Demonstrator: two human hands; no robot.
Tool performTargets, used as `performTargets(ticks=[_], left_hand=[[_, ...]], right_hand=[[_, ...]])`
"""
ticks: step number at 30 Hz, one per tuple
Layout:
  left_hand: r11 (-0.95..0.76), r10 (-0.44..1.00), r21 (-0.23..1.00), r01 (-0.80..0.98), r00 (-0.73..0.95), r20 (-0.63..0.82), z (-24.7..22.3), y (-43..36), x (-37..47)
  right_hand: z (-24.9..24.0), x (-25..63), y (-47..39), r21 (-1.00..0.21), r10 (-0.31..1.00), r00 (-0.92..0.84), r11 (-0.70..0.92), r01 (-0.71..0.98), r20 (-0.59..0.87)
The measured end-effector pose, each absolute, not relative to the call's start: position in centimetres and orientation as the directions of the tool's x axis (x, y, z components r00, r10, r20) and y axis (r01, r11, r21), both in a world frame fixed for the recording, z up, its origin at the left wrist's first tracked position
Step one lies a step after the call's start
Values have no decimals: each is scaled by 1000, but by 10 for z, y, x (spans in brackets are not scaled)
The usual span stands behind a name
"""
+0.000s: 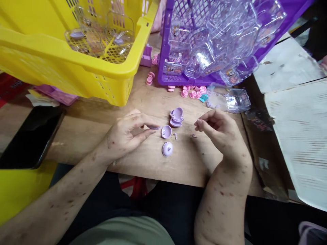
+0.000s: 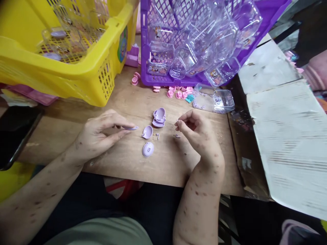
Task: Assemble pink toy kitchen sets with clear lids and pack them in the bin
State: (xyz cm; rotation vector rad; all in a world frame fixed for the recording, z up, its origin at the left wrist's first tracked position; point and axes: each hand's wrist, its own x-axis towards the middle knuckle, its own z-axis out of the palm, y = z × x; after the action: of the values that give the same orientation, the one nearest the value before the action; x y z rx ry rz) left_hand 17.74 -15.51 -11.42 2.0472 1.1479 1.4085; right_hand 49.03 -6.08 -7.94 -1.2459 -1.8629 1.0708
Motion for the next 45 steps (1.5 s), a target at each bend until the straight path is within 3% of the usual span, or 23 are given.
performTargets(ticks=[4, 8, 15, 21, 26, 32, 38, 45], left_hand=[[-657, 752, 692, 298, 199, 629, -114, -156, 180], [-704, 709, 640, 309, 248, 660, -115, -156, 180], [-729, 680, 596, 337, 266, 683, -116, -156, 179], [-725, 674, 554, 409, 257, 693, -120, -156, 180], [-722, 676, 551, 419, 261, 689, -121, -156, 181], [-747, 644, 500, 438, 289, 709, -123, -152, 179], [-741, 668, 541, 398, 349, 658, -125, -152, 178], [-717, 695, 607, 342, 410, 590, -123, -155, 178]], right_hand=[[-72, 463, -73, -926, 881, -447, 286, 245, 154], [-74, 446, -80, -942, 796, -592, 285, 178, 129], [-78, 442, -82, -951, 789, -611, 232, 203, 62], [-72, 434, -88, -985, 755, -655, 134, 105, 32], [-74, 433, -89, -993, 717, -696, 54, 110, -38], [-77, 434, -87, -982, 781, -625, 112, 155, -9], [-75, 433, -86, -902, 665, -746, 307, 304, -25], [-72, 435, -87, -929, 519, -843, 225, 294, -141]])
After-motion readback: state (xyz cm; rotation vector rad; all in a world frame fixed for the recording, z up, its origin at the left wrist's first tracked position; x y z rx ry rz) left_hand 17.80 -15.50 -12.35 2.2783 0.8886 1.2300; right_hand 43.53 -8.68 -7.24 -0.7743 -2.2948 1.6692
